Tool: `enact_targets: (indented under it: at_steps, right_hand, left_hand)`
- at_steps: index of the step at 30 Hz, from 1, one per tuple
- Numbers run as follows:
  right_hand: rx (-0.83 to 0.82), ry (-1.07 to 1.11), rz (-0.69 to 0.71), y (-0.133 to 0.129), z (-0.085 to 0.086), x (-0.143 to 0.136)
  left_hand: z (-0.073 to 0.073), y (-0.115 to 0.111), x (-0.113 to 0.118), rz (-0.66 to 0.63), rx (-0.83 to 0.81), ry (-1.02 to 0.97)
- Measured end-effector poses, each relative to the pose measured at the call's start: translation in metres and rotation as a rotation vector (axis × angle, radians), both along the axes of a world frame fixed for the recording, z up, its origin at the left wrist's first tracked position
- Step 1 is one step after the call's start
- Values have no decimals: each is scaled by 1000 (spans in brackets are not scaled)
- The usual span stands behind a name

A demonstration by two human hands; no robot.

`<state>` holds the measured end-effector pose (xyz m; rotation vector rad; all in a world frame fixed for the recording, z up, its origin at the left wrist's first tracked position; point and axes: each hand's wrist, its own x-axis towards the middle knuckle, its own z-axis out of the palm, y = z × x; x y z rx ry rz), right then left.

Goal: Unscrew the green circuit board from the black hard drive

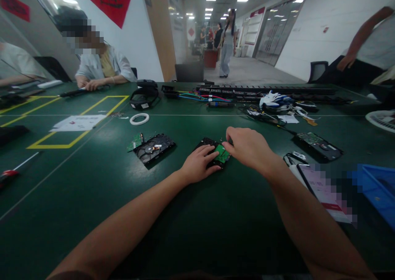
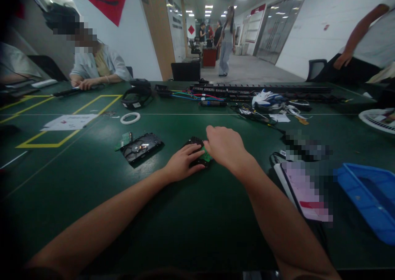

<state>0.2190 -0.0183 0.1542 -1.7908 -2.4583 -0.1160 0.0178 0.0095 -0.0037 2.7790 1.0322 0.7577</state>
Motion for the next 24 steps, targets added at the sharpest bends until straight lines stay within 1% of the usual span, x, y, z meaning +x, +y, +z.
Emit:
enact_targets:
  at_steps: [2,3,6,8,9,13,15,18,24]
  right_hand:
    - [10,-18,-42,-2,-1,-2]
    - [14,-1,-23,-2,-1,-2]
    - [-16,93,110,-1,-3,2]
    - [-36,117,160,0,-3,3]
    - [-33,107,158,0,-3,4]
    - [5,9,69,-3,-2,2]
    - [-16,-8,97,-6,0,3]
    - [-45,21,161,-7,1,4]
    - [-16,-44,44,-5,1,1]
  left_hand:
    - [1,-1,0,3,-2,6]
    - [2,-1,0,5,-3,9]
    - [2,-1,0,4,-10,14]
    - [2,-1,0,3,-12,15]
    - [2,0,0,5,-12,16]
    - [0,0,0,12,1,21]
    - [0,0,0,11,7,24]
    - [-1,0,0,7,11,20]
    - [-2,0,0,8,-2,-10]
